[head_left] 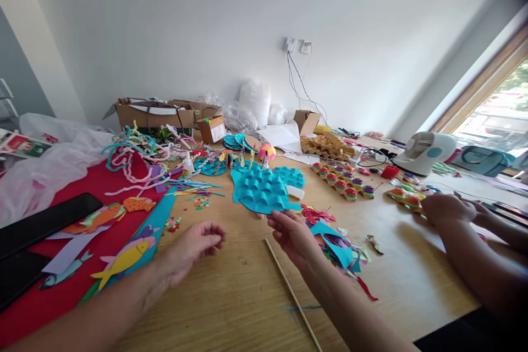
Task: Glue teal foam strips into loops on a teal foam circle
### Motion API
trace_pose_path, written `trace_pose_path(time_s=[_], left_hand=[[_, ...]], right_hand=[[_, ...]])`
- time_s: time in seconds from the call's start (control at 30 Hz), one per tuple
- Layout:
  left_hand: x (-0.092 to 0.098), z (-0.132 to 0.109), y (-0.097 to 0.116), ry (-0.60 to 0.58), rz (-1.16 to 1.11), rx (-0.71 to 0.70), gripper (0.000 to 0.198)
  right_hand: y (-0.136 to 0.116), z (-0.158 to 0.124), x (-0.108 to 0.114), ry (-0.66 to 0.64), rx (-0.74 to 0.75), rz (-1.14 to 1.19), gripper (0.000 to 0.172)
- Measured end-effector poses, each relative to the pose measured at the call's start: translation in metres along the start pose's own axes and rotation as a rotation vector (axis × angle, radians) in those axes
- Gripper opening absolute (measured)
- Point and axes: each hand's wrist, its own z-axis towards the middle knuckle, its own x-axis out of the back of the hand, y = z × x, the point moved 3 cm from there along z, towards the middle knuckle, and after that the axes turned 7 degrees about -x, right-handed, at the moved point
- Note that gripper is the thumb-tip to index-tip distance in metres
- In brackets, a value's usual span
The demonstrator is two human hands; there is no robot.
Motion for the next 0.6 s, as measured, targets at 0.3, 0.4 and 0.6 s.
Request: trace_pose_path(time_s=[0.3,0.4,0.6], left_hand=[[0.062,0.088,0.017,0.073,0.452,-0.199,0.016],[0.051,0.107,0.009,0.011,0.528,-0.202,0.007],[0.022,0.154,-0.008,0.000,0.513,-0.159,0.028]], right_hand=[[-0.008,-0.011,0.036,0.070,-0.004,0.000,0.027],[-0.007,-0.017,0.038,0.063,-0.013,0.037,0.026],[-0.014,-0.030,0.049,0.080,0.023,0.065,0.024]])
